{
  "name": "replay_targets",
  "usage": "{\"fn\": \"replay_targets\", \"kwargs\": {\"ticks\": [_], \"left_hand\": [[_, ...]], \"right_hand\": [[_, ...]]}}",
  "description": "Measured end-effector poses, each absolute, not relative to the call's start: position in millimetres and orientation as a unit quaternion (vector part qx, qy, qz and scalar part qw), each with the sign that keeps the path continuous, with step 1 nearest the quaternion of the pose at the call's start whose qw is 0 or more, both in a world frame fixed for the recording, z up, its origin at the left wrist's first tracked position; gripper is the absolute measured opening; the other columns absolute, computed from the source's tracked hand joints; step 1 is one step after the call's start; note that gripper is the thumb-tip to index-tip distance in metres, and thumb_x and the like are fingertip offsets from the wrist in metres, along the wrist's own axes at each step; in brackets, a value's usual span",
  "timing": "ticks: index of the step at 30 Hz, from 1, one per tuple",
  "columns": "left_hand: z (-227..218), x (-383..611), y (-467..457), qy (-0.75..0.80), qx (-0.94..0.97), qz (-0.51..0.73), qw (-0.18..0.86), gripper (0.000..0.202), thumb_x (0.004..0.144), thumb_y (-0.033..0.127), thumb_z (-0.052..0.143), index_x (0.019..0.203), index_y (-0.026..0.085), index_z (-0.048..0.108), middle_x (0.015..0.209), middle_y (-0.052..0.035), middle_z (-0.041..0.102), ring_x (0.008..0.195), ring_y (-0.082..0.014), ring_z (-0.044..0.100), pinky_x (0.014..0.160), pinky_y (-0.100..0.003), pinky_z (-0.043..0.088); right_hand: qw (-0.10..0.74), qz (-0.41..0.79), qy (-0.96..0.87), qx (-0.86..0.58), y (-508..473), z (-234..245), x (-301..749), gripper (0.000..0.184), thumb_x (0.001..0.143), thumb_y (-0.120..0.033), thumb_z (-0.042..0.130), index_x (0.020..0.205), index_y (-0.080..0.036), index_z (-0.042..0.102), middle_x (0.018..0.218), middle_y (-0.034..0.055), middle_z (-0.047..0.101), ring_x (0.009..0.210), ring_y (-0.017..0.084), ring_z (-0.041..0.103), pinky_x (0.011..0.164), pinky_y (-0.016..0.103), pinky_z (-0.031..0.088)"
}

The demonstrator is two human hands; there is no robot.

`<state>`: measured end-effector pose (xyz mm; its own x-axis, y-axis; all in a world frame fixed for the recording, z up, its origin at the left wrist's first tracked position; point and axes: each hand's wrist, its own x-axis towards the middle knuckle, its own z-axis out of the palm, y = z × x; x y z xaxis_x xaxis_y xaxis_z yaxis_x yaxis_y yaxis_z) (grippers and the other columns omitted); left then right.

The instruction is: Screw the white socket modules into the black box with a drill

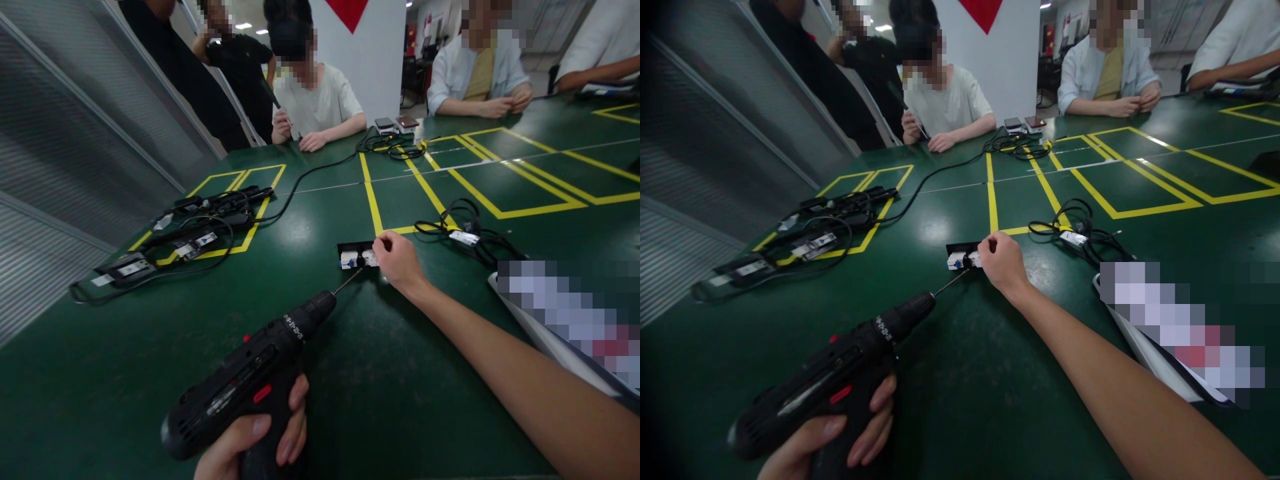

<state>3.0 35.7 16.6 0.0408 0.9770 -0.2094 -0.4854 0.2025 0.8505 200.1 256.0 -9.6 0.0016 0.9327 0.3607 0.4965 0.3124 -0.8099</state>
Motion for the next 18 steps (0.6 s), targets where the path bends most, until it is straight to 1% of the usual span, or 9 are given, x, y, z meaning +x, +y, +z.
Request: {"fn": "replay_targets", "kwargs": {"ticks": [2,10,12,15,18], "left_hand": [[16.5,3.4,35.9,0.413,0.294,0.559,0.656,0.026,0.071,0.026,0.048,0.093,0.013,0.056,0.072,-0.0061,0.051,0.040,-0.0104,0.041,0.039,-0.029,0.035],[18.9,4.3,35.8,0.420,0.291,0.560,0.653,0.031,0.072,0.024,0.047,0.101,0.014,0.054,0.076,-0.0065,0.051,0.041,-0.0095,0.040,0.040,-0.029,0.035],[19.0,4.3,35.6,0.419,0.288,0.558,0.656,0.028,0.073,0.024,0.047,0.097,0.014,0.055,0.074,-0.0064,0.051,0.041,-0.0097,0.040,0.040,-0.029,0.035],[19.2,5.1,35.5,0.413,0.283,0.559,0.661,0.022,0.072,0.025,0.047,0.087,0.013,0.057,0.072,-0.0064,0.050,0.041,-0.0097,0.040,0.041,-0.029,0.035],[20.0,6.5,35.5,0.416,0.273,0.568,0.655,0.023,0.072,0.024,0.047,0.091,0.013,0.057,0.075,-0.0068,0.051,0.041,-0.0094,0.040,0.041,-0.028,0.034]], "right_hand": [[0.462,0.235,-0.665,-0.538,256.0,-9.2,199.9,0.023,0.082,-0.028,0.041,0.074,-0.016,0.059,0.073,0.0055,0.061,0.068,0.016,0.053,0.063,0.028,0.038],[0.463,0.233,-0.663,-0.541,256.6,-10.5,198.9,0.023,0.082,-0.028,0.041,0.074,-0.016,0.059,0.073,0.0049,0.061,0.068,0.015,0.054,0.063,0.027,0.038],[0.464,0.232,-0.663,-0.540,256.6,-10.6,198.8,0.023,0.082,-0.028,0.042,0.074,-0.016,0.059,0.073,0.0048,0.061,0.068,0.015,0.054,0.063,0.027,0.038],[0.466,0.232,-0.662,-0.539,256.6,-10.6,199.0,0.022,0.082,-0.028,0.042,0.074,-0.016,0.060,0.073,0.0047,0.061,0.067,0.015,0.054,0.063,0.027,0.038],[0.464,0.236,-0.662,-0.539,256.6,-10.7,199.4,0.023,0.082,-0.029,0.042,0.076,-0.016,0.060,0.074,0.0051,0.062,0.067,0.015,0.054,0.063,0.027,0.039]]}}
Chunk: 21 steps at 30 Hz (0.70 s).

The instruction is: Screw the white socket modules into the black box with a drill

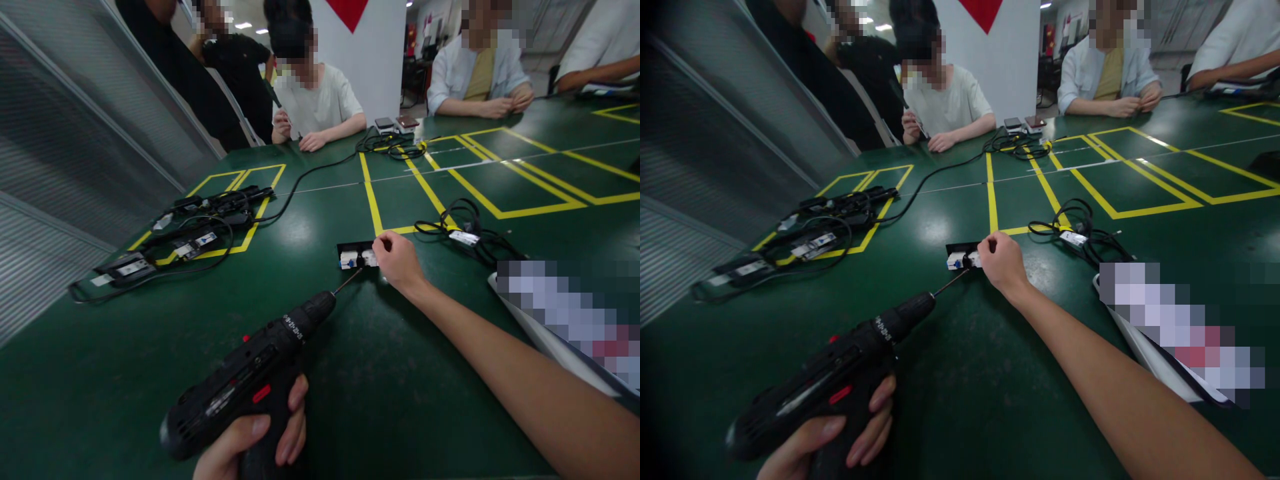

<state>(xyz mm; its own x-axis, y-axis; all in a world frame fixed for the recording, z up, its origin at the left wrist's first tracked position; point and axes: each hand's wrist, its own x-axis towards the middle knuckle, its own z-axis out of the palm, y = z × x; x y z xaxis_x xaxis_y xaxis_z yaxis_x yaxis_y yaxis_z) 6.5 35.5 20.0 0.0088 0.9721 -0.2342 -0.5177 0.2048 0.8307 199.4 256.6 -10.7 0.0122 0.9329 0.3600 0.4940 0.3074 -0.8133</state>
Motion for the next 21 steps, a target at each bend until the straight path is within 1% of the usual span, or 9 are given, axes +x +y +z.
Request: {"fn": "replay_targets", "kwargs": {"ticks": [2,10,15,18,21], "left_hand": [[20.4,6.9,35.7,0.417,0.278,0.567,0.653,0.025,0.072,0.024,0.048,0.093,0.014,0.057,0.074,-0.0066,0.051,0.041,-0.0094,0.040,0.040,-0.028,0.034],[17.8,4.0,35.2,0.424,0.284,0.555,0.657,0.024,0.071,0.026,0.048,0.088,0.013,0.058,0.070,-0.0054,0.050,0.041,-0.0097,0.039,0.040,-0.029,0.035],[19.7,5.1,36.4,0.422,0.295,0.559,0.650,0.026,0.072,0.025,0.047,0.094,0.014,0.057,0.074,-0.0070,0.051,0.040,-0.0101,0.040,0.039,-0.029,0.034],[18.4,4.7,37.0,0.413,0.301,0.562,0.650,0.022,0.073,0.024,0.046,0.090,0.015,0.057,0.074,-0.0068,0.051,0.040,-0.0104,0.041,0.039,-0.029,0.035],[15.9,3.8,36.9,0.410,0.299,0.563,0.653,0.028,0.071,0.026,0.048,0.096,0.016,0.055,0.073,-0.0061,0.051,0.039,-0.0103,0.041,0.038,-0.029,0.035]], "right_hand": [[0.463,0.238,-0.662,-0.539,256.8,-11.1,199.6,0.023,0.082,-0.029,0.042,0.076,-0.016,0.060,0.074,0.0051,0.062,0.067,0.016,0.054,0.063,0.027,0.039],[0.464,0.236,-0.665,-0.535,256.9,-11.2,199.7,0.024,0.082,-0.029,0.041,0.074,-0.016,0.060,0.073,0.0054,0.061,0.067,0.016,0.054,0.063,0.028,0.038],[0.461,0.240,-0.663,-0.539,256.8,-10.7,200.0,0.023,0.082,-0.029,0.042,0.074,-0.016,0.060,0.073,0.0054,0.061,0.067,0.016,0.054,0.063,0.028,0.038],[0.464,0.238,-0.663,-0.537,256.8,-10.8,199.8,0.023,0.082,-0.028,0.042,0.075,-0.016,0.060,0.073,0.0052,0.061,0.068,0.015,0.054,0.063,0.027,0.038],[0.464,0.235,-0.665,-0.536,256.5,-10.8,199.4,0.023,0.082,-0.028,0.042,0.075,-0.016,0.060,0.073,0.0052,0.061,0.068,0.015,0.054,0.063,0.027,0.039]]}}
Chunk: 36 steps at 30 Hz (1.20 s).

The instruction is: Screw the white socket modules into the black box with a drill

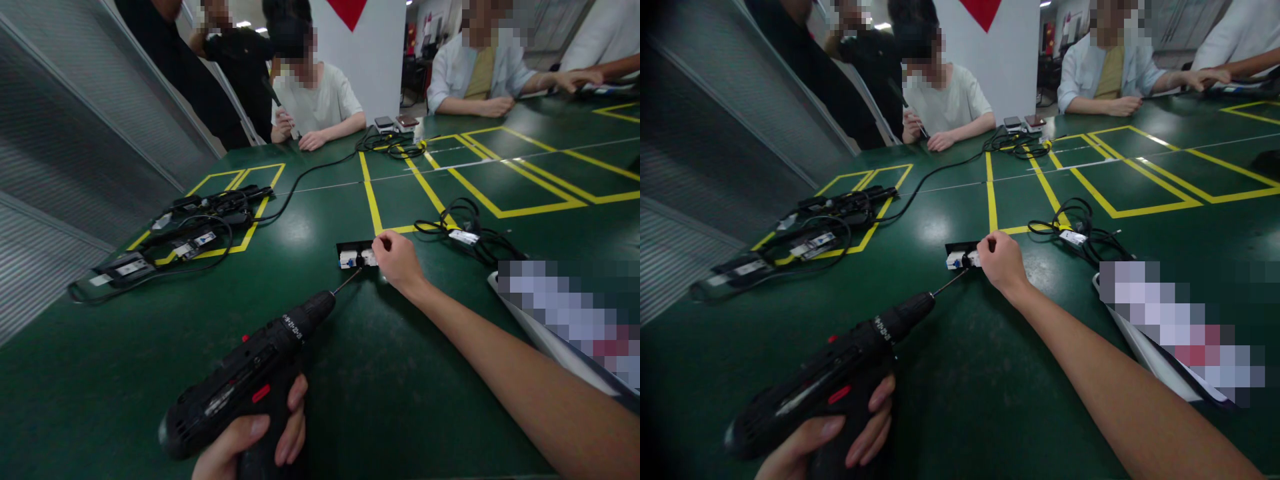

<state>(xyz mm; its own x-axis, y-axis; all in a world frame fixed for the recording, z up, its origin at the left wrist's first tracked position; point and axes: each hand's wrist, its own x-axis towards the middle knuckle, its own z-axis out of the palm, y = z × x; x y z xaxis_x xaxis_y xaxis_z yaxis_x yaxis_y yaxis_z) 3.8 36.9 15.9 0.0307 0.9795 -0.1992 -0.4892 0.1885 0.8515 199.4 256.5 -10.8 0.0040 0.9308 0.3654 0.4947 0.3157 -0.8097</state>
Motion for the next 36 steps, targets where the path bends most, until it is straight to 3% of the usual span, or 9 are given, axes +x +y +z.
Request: {"fn": "replay_targets", "kwargs": {"ticks": [2,15,24,32,36], "left_hand": [[15.3,3.7,36.7,0.415,0.289,0.567,0.651,0.034,0.071,0.026,0.049,0.103,0.016,0.053,0.074,-0.0062,0.051,0.038,-0.0102,0.041,0.038,-0.029,0.035],[19.4,5.1,36.0,0.410,0.284,0.560,0.662,0.022,0.073,0.025,0.047,0.088,0.013,0.057,0.074,-0.0066,0.050,0.042,-0.0094,0.040,0.041,-0.029,0.035],[17.9,3.5,36.0,0.404,0.298,0.557,0.661,0.029,0.074,0.024,0.045,0.099,0.015,0.055,0.077,-0.0063,0.050,0.042,-0.0094,0.039,0.041,-0.029,0.034],[20.1,6.2,35.5,0.412,0.265,0.553,0.674,0.021,0.072,0.024,0.049,0.086,0.012,0.058,0.071,-0.0052,0.051,0.042,-0.0089,0.038,0.041,-0.028,0.033],[21.6,7.2,36.6,0.414,0.268,0.557,0.668,0.026,0.070,0.023,0.050,0.093,0.012,0.057,0.073,-0.0063,0.052,0.041,-0.0099,0.040,0.040,-0.028,0.033]], "right_hand": [[0.464,0.235,-0.666,-0.535,256.3,-10.7,199.3,0.023,0.082,-0.028,0.042,0.074,-0.016,0.060,0.073,0.0052,0.061,0.068,0.015,0.054,0.063,0.027,0.039],[0.466,0.234,-0.663,-0.537,257.5,-11.1,199.4,0.022,0.081,-0.028,0.042,0.074,-0.016,0.059,0.073,0.0047,0.061,0.068,0.016,0.054,0.063,0.028,0.039],[0.468,0.233,-0.665,-0.533,256.5,-11.1,199.6,0.022,0.082,-0.028,0.042,0.074,-0.016,0.059,0.073,0.0045,0.061,0.068,0.015,0.054,0.063,0.027,0.038],[0.466,0.230,-0.663,-0.538,257.2,-11.4,199.2,0.022,0.081,-0.028,0.043,0.073,-0.016,0.059,0.072,0.0043,0.061,0.067,0.015,0.054,0.063,0.027,0.038],[0.466,0.235,-0.663,-0.537,257.2,-10.3,199.2,0.022,0.081,-0.029,0.043,0.073,-0.016,0.059,0.072,0.0046,0.061,0.067,0.015,0.054,0.063,0.027,0.038]]}}
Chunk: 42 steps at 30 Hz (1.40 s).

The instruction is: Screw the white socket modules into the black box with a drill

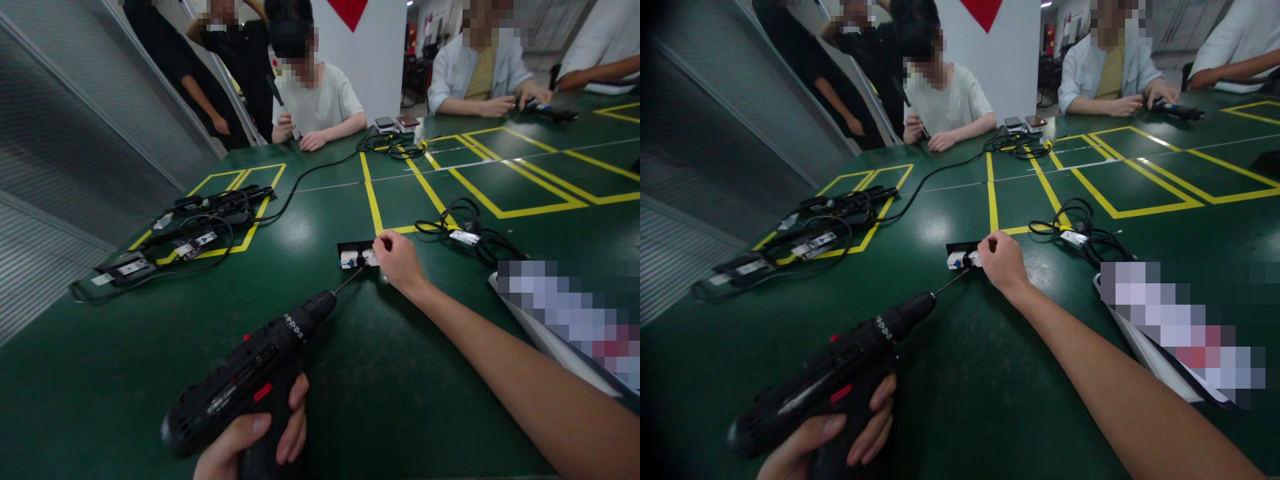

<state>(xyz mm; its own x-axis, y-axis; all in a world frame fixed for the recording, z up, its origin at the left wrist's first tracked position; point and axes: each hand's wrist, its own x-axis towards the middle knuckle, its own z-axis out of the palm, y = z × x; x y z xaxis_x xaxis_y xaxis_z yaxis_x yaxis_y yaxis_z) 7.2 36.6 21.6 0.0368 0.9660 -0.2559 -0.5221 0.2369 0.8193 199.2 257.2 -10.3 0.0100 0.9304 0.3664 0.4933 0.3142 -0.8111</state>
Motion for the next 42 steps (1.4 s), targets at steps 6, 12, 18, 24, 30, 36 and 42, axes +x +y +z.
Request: {"fn": "replay_targets", "kwargs": {"ticks": [6,12,18,24,30,36,42], "left_hand": [[18.6,5.5,36.8,0.414,0.273,0.557,0.666,0.019,0.071,0.025,0.049,0.082,0.012,0.058,0.071,-0.0069,0.052,0.041,-0.0099,0.040,0.041,-0.029,0.033],[20.1,5.3,35.2,0.410,0.284,0.558,0.663,0.026,0.073,0.023,0.047,0.094,0.012,0.057,0.076,-0.0079,0.053,0.042,-0.0098,0.039,0.042,-0.029,0.033],[21.9,4.7,35.6,0.404,0.303,0.553,0.663,0.024,0.075,0.022,0.044,0.093,0.012,0.057,0.076,-0.0074,0.052,0.043,-0.0104,0.039,0.042,-0.030,0.033],[19.5,4.3,35.7,0.407,0.289,0.558,0.664,0.025,0.073,0.023,0.046,0.093,0.013,0.058,0.076,-0.0069,0.052,0.042,-0.0101,0.039,0.041,-0.030,0.034],[15.2,3.0,35.5,0.420,0.271,0.559,0.662,0.027,0.070,0.026,0.049,0.091,0.012,0.057,0.071,-0.0060,0.050,0.040,-0.0100,0.039,0.039,-0.030,0.034],[19.8,5.6,36.1,0.425,0.286,0.564,0.648,0.035,0.072,0.025,0.048,0.105,0.015,0.053,0.075,-0.0060,0.050,0.040,-0.0098,0.039,0.039,-0.029,0.034],[18.9,5.7,35.8,0.416,0.285,0.567,0.651,0.025,0.072,0.025,0.047,0.095,0.016,0.055,0.074,-0.0064,0.051,0.040,-0.0101,0.040,0.040,-0.029,0.034]], "right_hand": [[0.466,0.236,-0.661,-0.539,256.3,-8.9,199.0,0.022,0.081,-0.028,0.043,0.073,-0.016,0.059,0.072,0.0047,0.061,0.067,0.015,0.054,0.062,0.027,0.038],[0.467,0.239,-0.662,-0.535,255.8,-8.7,199.2,0.022,0.081,-0.028,0.043,0.073,-0.016,0.059,0.072,0.0048,0.061,0.067,0.015,0.054,0.063,0.027,0.038],[0.469,0.238,-0.661,-0.535,255.8,-9.1,199.1,0.022,0.081,-0.027,0.043,0.073,-0.016,0.059,0.072,0.0050,0.061,0.067,0.015,0.054,0.063,0.027,0.038],[0.466,0.236,-0.663,-0.536,256.9,-10.0,199.1,0.022,0.081,-0.028,0.043,0.073,-0.016,0.059,0.072,0.0046,0.061,0.067,0.015,0.054,0.063,0.027,0.038],[0.466,0.233,-0.660,-0.541,258.1,-11.7,198.8,0.022,0.081,-0.028,0.043,0.073,-0.016,0.059,0.072,0.0044,0.061,0.067,0.015,0.054,0.062,0.027,0.038],[0.467,0.240,-0.661,-0.536,257.5,-11.9,199.5,0.023,0.082,-0.029,0.042,0.074,-0.016,0.059,0.073,0.0040,0.061,0.068,0.015,0.054,0.063,0.027,0.038],[0.468,0.238,-0.662,-0.535,257.0,-11.0,199.5,0.023,0.082,-0.029,0.042,0.074,-0.016,0.059,0.073,0.0042,0.061,0.068,0.015,0.054,0.063,0.028,0.039]]}}
